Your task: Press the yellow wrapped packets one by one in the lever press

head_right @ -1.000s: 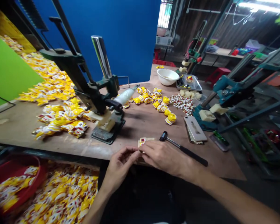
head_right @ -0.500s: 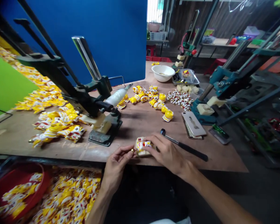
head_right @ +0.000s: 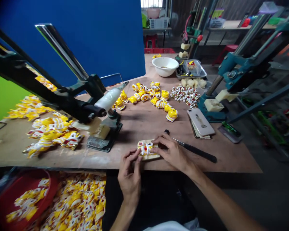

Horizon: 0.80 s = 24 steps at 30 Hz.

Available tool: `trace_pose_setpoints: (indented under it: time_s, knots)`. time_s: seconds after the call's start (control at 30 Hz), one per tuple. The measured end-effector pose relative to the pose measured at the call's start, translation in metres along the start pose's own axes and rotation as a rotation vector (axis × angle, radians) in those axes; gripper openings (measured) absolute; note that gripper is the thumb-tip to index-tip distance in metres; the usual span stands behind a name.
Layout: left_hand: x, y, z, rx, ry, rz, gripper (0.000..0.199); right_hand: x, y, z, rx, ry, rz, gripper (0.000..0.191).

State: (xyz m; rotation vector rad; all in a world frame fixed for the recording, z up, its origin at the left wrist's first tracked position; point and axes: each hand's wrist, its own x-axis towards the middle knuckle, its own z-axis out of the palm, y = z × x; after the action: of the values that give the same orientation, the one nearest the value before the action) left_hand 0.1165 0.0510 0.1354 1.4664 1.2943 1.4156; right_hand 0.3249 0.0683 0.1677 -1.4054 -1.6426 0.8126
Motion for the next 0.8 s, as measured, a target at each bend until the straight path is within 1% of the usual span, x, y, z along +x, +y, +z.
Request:
trace_pose_setpoints:
  time_s: [0.13, 0.2, 0.33, 0.5, 0.6, 0.67, 0.73, 0.8]
  knots:
    - [-0.023, 0.007, 0.031, 0.064, 0.199, -0.045, 0.034, -0.004, 0.003, 0.007, 0.023, 0.064, 0.003, 0.019]
    - [-0.030, 0.009, 0.044, 0.081, 0.270, -0.068, 0.039, -0.007, 0.004, 0.012, 0.057, 0.095, 0.006, 0.019]
    - [-0.035, 0.007, 0.058, 0.140, 0.320, -0.068, 0.046, -0.012, 0.005, 0.023, 0.121, 0.156, 0.022, 0.014]
    - [-0.036, -0.002, 0.061, 0.167, 0.393, -0.055, 0.039, -0.017, 0.006, 0.039, 0.143, 0.230, 0.051, 0.015]
    - [-0.034, -0.009, 0.057, 0.064, 0.371, -0.117, 0.039, -0.019, 0.008, 0.043, 0.144, 0.255, 0.058, 0.019]
    - [-0.031, -0.015, 0.052, -0.012, 0.334, -0.134, 0.039, -0.019, 0.009, 0.042, 0.092, 0.244, 0.050, 0.021]
    - [-0.026, -0.020, 0.047, -0.009, 0.303, -0.072, 0.035, -0.017, 0.007, 0.037, 0.029, 0.204, 0.036, 0.022]
    - [-0.018, -0.022, 0.043, 0.063, 0.274, 0.008, 0.027, -0.012, 0.003, 0.029, -0.013, 0.142, 0.019, 0.023]
